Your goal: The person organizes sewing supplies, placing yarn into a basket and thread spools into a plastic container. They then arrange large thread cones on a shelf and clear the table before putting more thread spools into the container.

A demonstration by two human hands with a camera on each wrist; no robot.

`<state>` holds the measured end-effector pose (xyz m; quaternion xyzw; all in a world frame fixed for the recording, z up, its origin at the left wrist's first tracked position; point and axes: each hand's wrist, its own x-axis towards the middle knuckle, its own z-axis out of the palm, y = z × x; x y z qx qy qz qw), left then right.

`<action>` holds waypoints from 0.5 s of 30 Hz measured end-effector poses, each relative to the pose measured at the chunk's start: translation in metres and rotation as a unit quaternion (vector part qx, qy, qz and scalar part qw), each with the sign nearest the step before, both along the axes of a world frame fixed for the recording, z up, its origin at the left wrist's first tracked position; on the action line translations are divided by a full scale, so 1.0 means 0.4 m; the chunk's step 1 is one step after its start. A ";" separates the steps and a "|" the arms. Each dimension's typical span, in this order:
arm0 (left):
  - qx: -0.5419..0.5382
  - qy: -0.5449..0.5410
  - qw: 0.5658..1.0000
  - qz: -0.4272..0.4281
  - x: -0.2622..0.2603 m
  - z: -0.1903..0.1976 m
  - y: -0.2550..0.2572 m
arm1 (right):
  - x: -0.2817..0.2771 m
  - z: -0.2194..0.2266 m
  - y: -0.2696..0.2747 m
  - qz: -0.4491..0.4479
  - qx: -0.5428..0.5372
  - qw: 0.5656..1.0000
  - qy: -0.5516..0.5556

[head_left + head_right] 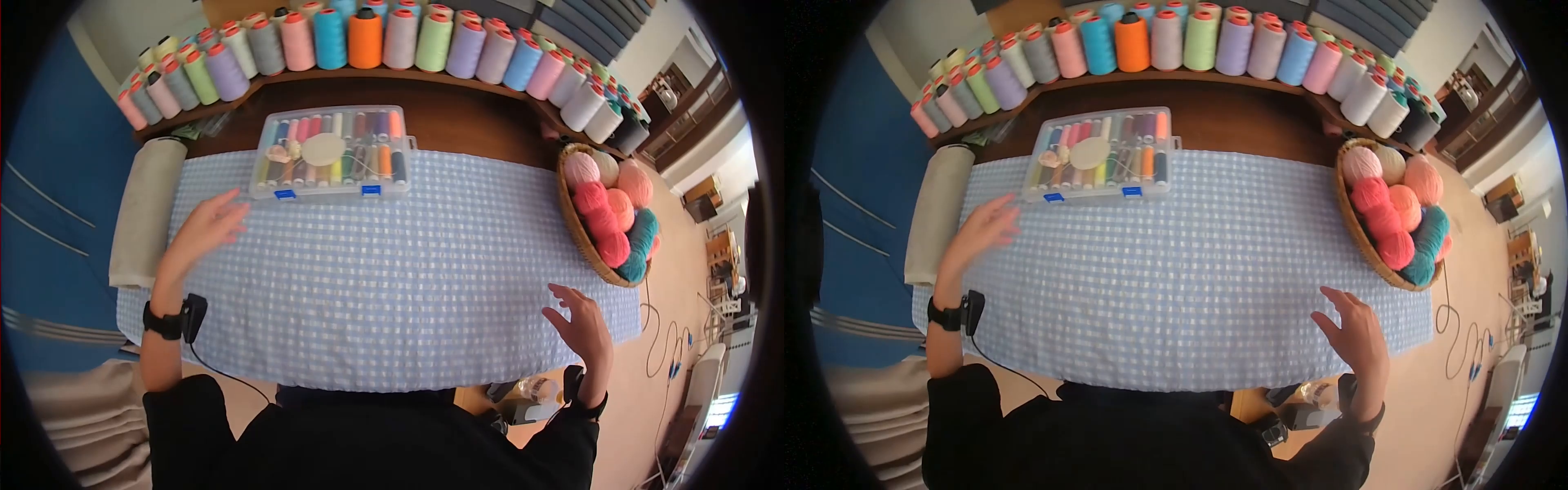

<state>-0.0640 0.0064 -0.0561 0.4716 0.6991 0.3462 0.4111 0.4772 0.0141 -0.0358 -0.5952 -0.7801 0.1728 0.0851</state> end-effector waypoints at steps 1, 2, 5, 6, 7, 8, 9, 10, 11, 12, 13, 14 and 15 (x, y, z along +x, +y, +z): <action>-0.001 0.000 1.000 0.005 -0.008 -0.009 0.008 | -0.012 -0.002 0.004 0.005 -0.001 1.000 0.000; -0.007 0.067 0.998 -0.015 -0.016 -0.020 0.017 | -0.024 -0.003 0.007 -0.002 -0.009 1.000 0.006; 0.018 0.205 0.975 -0.081 -0.038 -0.040 0.000 | 0.004 -0.032 0.016 -0.036 0.015 0.999 -0.014; 0.048 0.274 0.952 -0.129 -0.040 -0.051 -0.004 | 0.046 -0.053 0.009 -0.065 0.041 0.996 -0.040; 0.055 0.271 0.949 -0.151 -0.041 -0.054 -0.005 | 0.092 -0.070 0.006 -0.117 0.048 0.990 -0.062; 0.069 0.289 0.942 -0.155 -0.048 -0.050 -0.013 | 0.152 -0.095 0.003 -0.137 0.093 0.979 -0.114; 0.084 0.306 0.935 -0.157 -0.054 -0.050 -0.023 | 0.206 -0.108 0.002 -0.182 0.094 0.970 -0.128; 0.089 0.302 0.933 -0.172 -0.059 -0.055 -0.034 | 0.286 -0.149 0.005 -0.184 0.144 0.964 -0.125; 0.068 0.339 0.928 -0.139 -0.066 -0.059 -0.051 | 0.324 -0.157 0.011 -0.221 0.114 0.958 -0.141; 0.047 0.375 0.920 -0.101 -0.072 -0.064 -0.068 | 0.369 -0.182 0.027 -0.245 0.118 0.950 -0.154; 0.050 0.374 0.920 -0.102 -0.076 -0.071 -0.084 | 0.409 -0.207 0.047 -0.266 0.121 0.942 -0.167; 0.044 0.372 0.924 -0.084 -0.080 -0.080 -0.100 | 0.436 -0.217 0.069 -0.266 0.124 0.941 -0.166; 0.038 0.369 0.926 -0.064 -0.080 -0.087 -0.111 | 0.457 -0.223 0.095 -0.275 0.123 0.941 -0.153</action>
